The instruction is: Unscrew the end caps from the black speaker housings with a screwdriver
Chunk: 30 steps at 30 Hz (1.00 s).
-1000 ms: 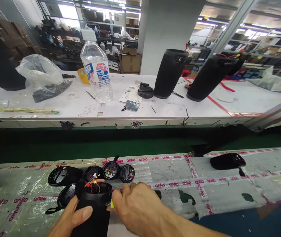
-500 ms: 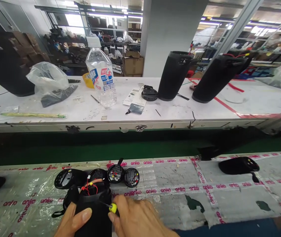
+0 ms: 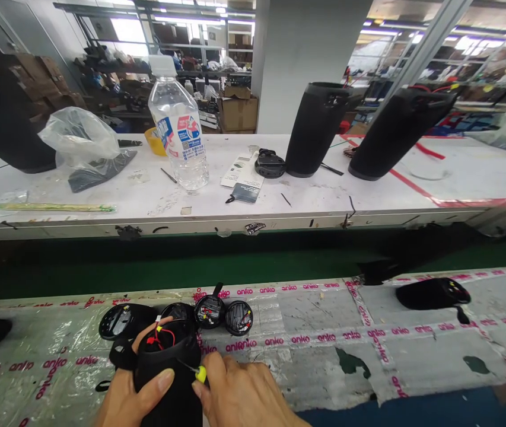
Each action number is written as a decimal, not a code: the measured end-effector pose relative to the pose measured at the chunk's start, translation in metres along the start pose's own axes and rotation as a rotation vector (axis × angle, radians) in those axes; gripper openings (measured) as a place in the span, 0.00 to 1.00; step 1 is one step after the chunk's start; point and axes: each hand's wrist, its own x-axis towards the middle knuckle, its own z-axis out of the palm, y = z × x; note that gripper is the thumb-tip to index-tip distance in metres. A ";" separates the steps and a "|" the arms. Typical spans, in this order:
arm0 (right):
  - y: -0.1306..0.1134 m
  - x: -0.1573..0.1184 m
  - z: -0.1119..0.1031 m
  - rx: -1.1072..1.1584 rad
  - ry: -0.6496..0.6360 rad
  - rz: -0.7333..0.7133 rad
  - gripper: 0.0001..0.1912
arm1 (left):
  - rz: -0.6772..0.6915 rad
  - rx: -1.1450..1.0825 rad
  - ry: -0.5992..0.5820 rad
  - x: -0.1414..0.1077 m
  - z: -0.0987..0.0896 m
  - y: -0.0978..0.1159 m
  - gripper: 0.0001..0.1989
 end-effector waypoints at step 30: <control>-0.031 0.008 0.009 -0.094 0.081 0.101 0.11 | 0.074 0.172 0.183 0.006 0.000 -0.023 0.37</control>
